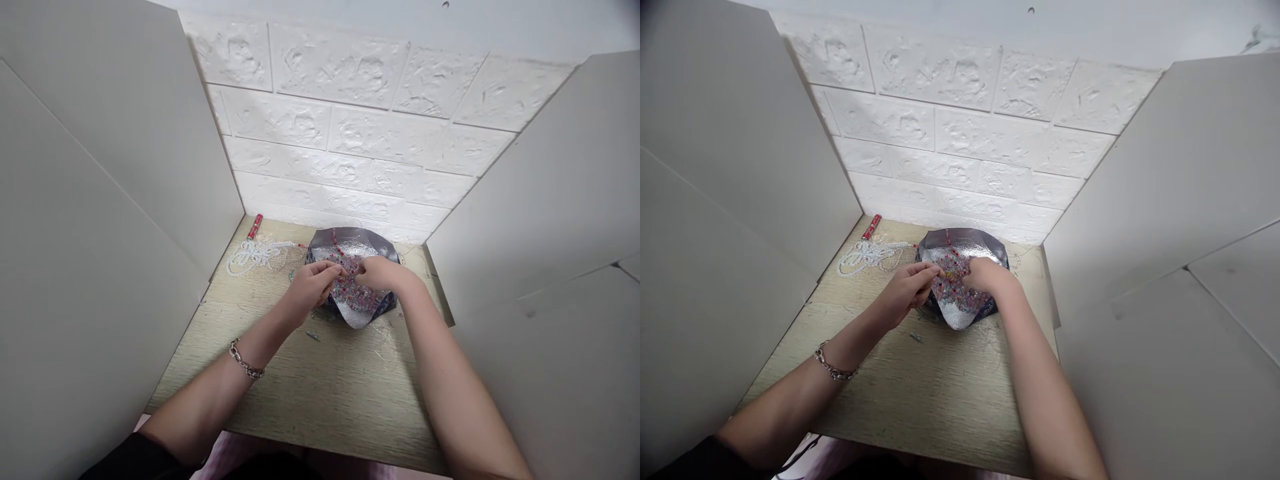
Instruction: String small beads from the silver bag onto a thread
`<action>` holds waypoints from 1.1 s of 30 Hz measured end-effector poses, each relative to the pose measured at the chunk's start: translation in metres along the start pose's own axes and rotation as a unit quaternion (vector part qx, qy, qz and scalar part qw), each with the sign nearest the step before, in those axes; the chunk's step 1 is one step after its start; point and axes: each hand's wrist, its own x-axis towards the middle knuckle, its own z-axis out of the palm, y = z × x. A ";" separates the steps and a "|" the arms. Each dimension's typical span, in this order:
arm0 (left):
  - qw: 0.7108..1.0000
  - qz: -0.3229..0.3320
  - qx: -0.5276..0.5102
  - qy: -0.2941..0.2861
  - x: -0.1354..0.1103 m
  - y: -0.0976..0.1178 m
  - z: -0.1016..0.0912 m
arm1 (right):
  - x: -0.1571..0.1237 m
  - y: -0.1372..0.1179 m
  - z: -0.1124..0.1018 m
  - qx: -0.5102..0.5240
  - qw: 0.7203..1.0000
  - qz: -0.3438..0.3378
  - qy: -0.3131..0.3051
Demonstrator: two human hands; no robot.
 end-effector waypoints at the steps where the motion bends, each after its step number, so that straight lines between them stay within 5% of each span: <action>1: 1.000 -0.001 0.001 -0.001 0.000 0.000 0.000 | -0.001 0.001 -0.003 0.011 1.000 -0.007 0.007; 11: 1.000 -0.003 0.027 0.008 0.002 -0.002 0.000 | -0.017 -0.008 -0.018 0.161 0.985 -0.066 0.003; 19: 0.996 -0.003 0.077 0.038 0.000 0.001 0.002 | -0.012 0.004 -0.018 0.346 0.915 -0.207 0.016; 28: 0.991 0.011 0.122 0.053 0.001 -0.001 0.000 | -0.004 0.009 -0.011 0.456 0.862 -0.222 -0.025; 33: 0.991 0.014 0.126 0.046 0.001 -0.003 -0.001 | -0.004 0.007 -0.010 0.463 0.860 -0.211 -0.046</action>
